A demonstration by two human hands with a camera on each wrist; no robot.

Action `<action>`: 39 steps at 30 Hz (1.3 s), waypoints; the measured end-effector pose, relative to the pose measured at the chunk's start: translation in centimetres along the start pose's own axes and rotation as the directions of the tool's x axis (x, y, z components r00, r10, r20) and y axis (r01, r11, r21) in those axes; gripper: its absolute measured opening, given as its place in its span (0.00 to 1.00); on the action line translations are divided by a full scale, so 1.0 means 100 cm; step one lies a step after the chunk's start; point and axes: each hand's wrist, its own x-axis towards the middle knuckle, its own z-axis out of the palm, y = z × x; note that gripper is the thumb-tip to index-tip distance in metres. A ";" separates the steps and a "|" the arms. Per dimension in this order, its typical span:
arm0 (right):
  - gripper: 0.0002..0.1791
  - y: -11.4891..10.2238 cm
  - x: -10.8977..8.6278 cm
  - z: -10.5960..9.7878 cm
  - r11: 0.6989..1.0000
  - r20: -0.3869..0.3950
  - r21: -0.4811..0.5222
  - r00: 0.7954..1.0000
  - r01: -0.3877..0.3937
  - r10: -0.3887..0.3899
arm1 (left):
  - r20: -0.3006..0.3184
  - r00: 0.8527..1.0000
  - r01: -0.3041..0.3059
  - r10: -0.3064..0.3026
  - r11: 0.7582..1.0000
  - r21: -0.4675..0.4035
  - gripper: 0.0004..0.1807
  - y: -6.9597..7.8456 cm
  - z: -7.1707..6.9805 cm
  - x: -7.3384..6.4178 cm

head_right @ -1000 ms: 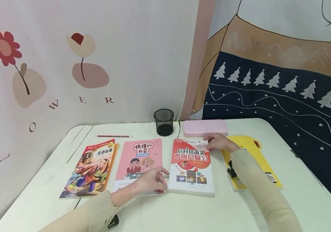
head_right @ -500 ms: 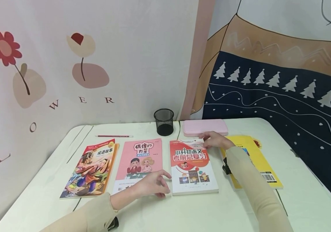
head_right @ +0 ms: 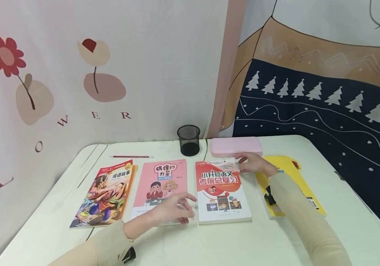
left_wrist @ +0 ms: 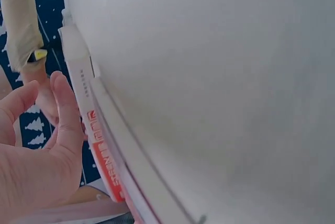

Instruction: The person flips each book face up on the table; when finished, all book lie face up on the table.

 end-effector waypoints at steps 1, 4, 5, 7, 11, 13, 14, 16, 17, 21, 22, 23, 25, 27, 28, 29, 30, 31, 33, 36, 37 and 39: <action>0.30 0.001 -0.003 -0.003 1.000 -0.012 0.001 1.000 -0.003 0.003 | 0.001 1.000 -0.008 0.008 1.000 0.006 0.19 0.002 -0.002 0.000; 0.27 0.007 -0.014 -0.013 1.000 -0.048 0.009 0.998 -0.029 0.030 | 0.001 1.000 -0.031 0.031 0.999 0.019 0.18 0.007 -0.006 0.000; 0.26 0.010 -0.017 -0.016 0.999 -0.064 0.008 0.997 -0.039 0.040 | 0.000 0.999 -0.041 0.041 0.999 0.018 0.18 0.009 -0.007 -0.001; 0.26 0.017 -0.023 -0.024 0.999 -0.080 0.010 0.995 -0.050 0.051 | -0.003 0.999 -0.052 0.052 0.998 0.019 0.17 0.012 -0.009 0.000; 0.29 0.027 -0.035 -0.036 0.998 -0.102 -0.001 0.993 -0.055 0.055 | -0.024 0.997 -0.074 0.075 0.997 0.029 0.16 0.015 -0.013 0.003; 0.30 0.031 -0.038 -0.041 0.998 -0.119 -0.002 0.991 -0.066 0.065 | -0.029 0.996 -0.079 0.080 0.997 0.025 0.16 0.016 -0.014 0.005; 0.30 0.033 -0.040 -0.043 0.996 -0.133 -0.001 0.988 -0.084 0.083 | -0.031 0.996 -0.082 0.082 0.996 0.024 0.16 0.016 -0.014 0.007; 0.30 0.038 -0.041 -0.048 0.994 -0.148 0.009 0.982 -0.113 0.113 | -0.029 0.996 -0.086 0.086 0.996 0.013 0.16 0.016 -0.014 0.011; 0.31 0.040 -0.042 -0.050 0.991 -0.151 0.014 0.980 -0.130 0.130 | -0.029 0.996 -0.089 0.089 0.996 0.007 0.16 0.016 -0.013 0.013; 0.31 0.049 -0.047 -0.058 0.986 -0.157 0.031 0.974 -0.162 0.165 | -0.030 0.996 -0.090 0.090 0.996 -0.016 0.16 0.020 -0.007 0.021; 0.31 0.051 -0.047 -0.059 0.983 -0.179 0.039 0.966 -0.180 0.184 | -0.030 0.995 -0.091 0.091 0.996 -0.023 0.16 0.022 -0.006 0.023; 0.31 0.053 -0.049 -0.061 0.983 -0.183 0.044 0.966 -0.179 0.185 | -0.027 0.995 -0.093 0.092 0.995 -0.030 0.16 0.023 -0.004 0.025; 0.30 0.059 -0.051 -0.064 0.979 -0.204 0.056 0.958 -0.195 0.202 | -0.018 0.996 -0.093 0.092 0.994 -0.055 0.16 0.027 -0.001 0.028; 0.29 0.065 -0.052 -0.066 0.975 -0.226 0.073 0.949 -0.209 0.220 | -0.009 0.996 -0.093 0.093 0.993 -0.070 0.16 0.030 0.002 0.032; 0.29 0.069 -0.053 -0.067 0.974 -0.235 0.078 0.945 -0.213 0.225 | -0.003 0.996 -0.093 0.093 0.993 -0.070 0.17 0.032 0.004 0.035; 0.29 0.073 -0.054 -0.068 0.974 -0.234 0.077 0.946 -0.211 0.223 | 0.005 0.996 -0.089 0.090 0.993 -0.080 0.17 0.033 0.006 0.037; 0.29 0.077 -0.054 -0.070 0.973 -0.241 0.081 0.943 -0.215 0.229 | 0.014 0.996 -0.089 0.090 0.992 -0.084 0.17 0.033 0.008 0.040; 0.29 0.080 -0.055 -0.070 0.971 -0.248 0.087 0.939 -0.222 0.237 | 0.022 0.996 -0.086 0.088 0.993 -0.084 0.18 0.034 0.011 0.043; 0.30 0.085 -0.056 -0.072 0.969 -0.257 0.095 0.935 -0.227 0.244 | 0.040 0.996 -0.081 0.085 0.993 -0.084 0.18 0.035 0.017 0.048; 0.32 0.088 -0.057 -0.073 0.962 -0.261 0.127 0.928 -0.242 0.268 | 0.067 0.995 -0.063 0.070 0.992 -0.105 0.17 0.037 0.028 0.056; 0.32 0.089 -0.058 -0.074 0.959 -0.258 0.139 0.926 -0.248 0.277 | 0.077 0.995 -0.057 0.066 0.992 -0.117 0.16 0.038 0.032 0.058; 0.33 0.089 -0.058 -0.074 0.953 -0.251 0.161 0.923 -0.258 0.292 | 0.100 0.993 -0.042 0.058 0.988 -0.148 0.16 0.040 0.040 0.061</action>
